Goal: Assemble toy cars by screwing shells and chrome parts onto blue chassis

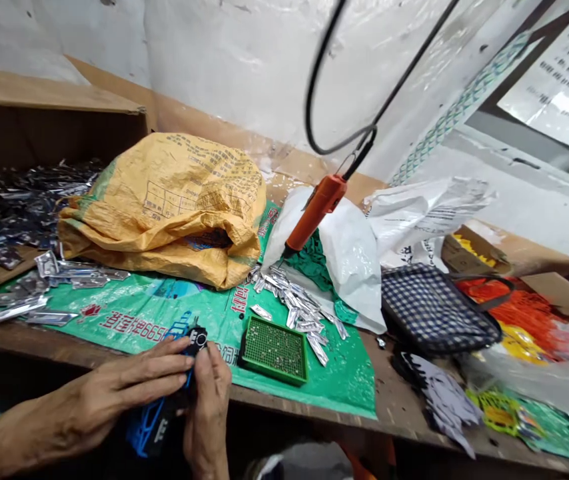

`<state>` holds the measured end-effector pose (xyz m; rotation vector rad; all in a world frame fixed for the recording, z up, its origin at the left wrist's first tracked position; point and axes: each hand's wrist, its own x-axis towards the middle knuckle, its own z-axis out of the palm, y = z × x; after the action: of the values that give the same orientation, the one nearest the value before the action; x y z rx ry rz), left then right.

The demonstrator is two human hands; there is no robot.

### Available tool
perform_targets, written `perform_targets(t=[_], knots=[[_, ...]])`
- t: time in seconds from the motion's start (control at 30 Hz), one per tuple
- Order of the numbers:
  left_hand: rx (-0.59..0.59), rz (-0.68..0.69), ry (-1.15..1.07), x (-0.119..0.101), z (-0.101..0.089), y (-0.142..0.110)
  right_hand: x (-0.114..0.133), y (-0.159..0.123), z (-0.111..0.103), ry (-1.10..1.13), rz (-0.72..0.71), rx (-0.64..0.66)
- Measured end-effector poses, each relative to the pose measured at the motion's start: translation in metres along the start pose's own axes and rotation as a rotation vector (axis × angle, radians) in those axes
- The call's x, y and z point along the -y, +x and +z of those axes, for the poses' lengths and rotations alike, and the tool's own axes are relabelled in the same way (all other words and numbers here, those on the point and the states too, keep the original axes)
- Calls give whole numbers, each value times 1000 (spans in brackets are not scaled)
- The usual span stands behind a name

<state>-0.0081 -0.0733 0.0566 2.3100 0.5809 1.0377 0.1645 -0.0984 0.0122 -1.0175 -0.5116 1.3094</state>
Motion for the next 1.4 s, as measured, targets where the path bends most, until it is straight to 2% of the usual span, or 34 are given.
perform_targets(t=[0.07,0.1,0.23,0.3,0.37,0.43,0.53,0.7,0.87,0.93,1.0,1.07,1.2,1.4], knots=[[72,-35,-95,0,1,-1,2,-3,-3,-51,-69,74],[55,-73,-140,1,2,-2,2,-4,-3,-67,-108,91],[-182,-278,-325,2,20,1,0,-8,-6,-69,-184,38],[-283,-324,-265,3,33,3,-1,-9,-9,-59,-184,-6],[-326,-340,-120,3,45,5,0,-10,-14,-38,-186,-45],[-302,-333,-47,3,53,5,1,-10,-18,-13,-195,-74],[-256,-351,-54,1,59,3,2,-9,-18,15,-214,-142],[-225,-521,-141,-5,60,8,7,-9,-15,76,-234,-234],[-234,-404,-166,-7,56,15,13,-11,-14,101,-239,-222],[-222,-478,-207,-5,54,14,16,-14,-13,98,-243,-193],[-194,-595,-308,-2,51,11,16,-16,-12,102,-235,-158],[-199,-654,-425,2,49,8,14,-17,-11,126,-220,-134],[-180,-643,-512,6,49,2,6,-16,-12,170,-200,-151],[-127,-525,-350,2,61,-2,3,-14,-13,80,-210,-181]])
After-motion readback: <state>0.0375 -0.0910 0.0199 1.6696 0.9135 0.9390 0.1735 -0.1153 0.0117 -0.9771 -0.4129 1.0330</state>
